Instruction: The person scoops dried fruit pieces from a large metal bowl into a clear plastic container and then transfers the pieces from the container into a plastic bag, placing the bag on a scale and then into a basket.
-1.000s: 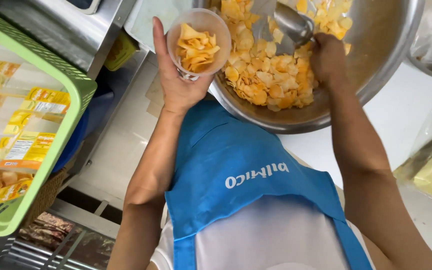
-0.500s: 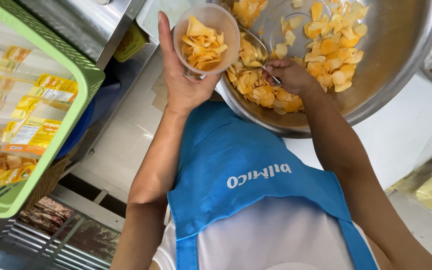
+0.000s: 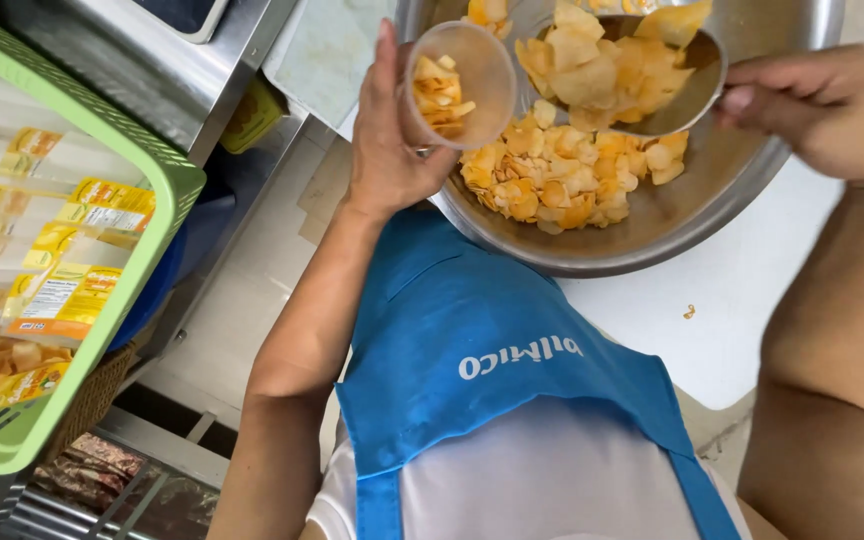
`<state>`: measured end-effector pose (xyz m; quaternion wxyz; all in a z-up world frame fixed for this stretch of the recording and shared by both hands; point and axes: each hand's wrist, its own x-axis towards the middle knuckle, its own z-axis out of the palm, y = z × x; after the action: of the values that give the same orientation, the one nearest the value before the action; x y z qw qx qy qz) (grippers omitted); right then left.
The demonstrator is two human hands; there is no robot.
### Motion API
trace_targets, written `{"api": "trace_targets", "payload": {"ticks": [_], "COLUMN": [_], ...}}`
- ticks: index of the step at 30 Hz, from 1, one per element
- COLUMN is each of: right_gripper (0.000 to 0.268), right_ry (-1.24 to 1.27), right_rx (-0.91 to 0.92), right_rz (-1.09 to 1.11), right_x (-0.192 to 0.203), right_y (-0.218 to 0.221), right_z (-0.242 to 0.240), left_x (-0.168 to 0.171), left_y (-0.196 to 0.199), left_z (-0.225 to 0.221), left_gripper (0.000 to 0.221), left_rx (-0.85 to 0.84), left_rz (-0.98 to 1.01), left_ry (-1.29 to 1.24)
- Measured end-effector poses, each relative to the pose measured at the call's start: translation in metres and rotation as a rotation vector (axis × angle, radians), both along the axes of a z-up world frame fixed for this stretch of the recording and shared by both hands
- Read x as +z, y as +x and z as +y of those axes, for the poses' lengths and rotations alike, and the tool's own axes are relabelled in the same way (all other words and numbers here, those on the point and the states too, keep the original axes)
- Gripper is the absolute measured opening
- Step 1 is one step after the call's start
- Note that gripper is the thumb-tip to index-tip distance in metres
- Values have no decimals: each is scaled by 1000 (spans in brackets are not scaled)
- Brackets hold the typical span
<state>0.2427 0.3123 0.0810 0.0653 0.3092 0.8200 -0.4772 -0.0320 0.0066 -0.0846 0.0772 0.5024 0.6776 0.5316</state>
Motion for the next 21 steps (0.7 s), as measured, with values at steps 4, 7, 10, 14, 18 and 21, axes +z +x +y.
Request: {"api": "trace_targets", "payload": {"ticks": [4, 7, 10, 14, 18, 21], "right_gripper": [23, 20, 22, 29, 23, 17], "right_ry": [275, 1080, 964, 1332, 925, 575], "right_rx": [211, 632, 595, 671, 569, 319], "right_rz": [-47, -243, -92, -78, 215, 330], "right_x": [66, 75, 91, 93, 95, 71], "right_y": [-46, -59, -60, -55, -46, -28], "right_z": [-29, -41, -55, -64, -57, -39], "left_x": [9, 14, 3, -8, -6, 2], "left_y": [6, 9, 7, 7, 11, 15], "left_z": [30, 40, 40, 43, 45, 47], "left_gripper": [123, 116, 121, 131, 127, 129], "left_rx": [-54, -114, -78, -62, -123, -131], "left_rz": [117, 165, 77, 50, -90, -104], "left_ry": [-57, -40, 20, 8, -6, 75]}}
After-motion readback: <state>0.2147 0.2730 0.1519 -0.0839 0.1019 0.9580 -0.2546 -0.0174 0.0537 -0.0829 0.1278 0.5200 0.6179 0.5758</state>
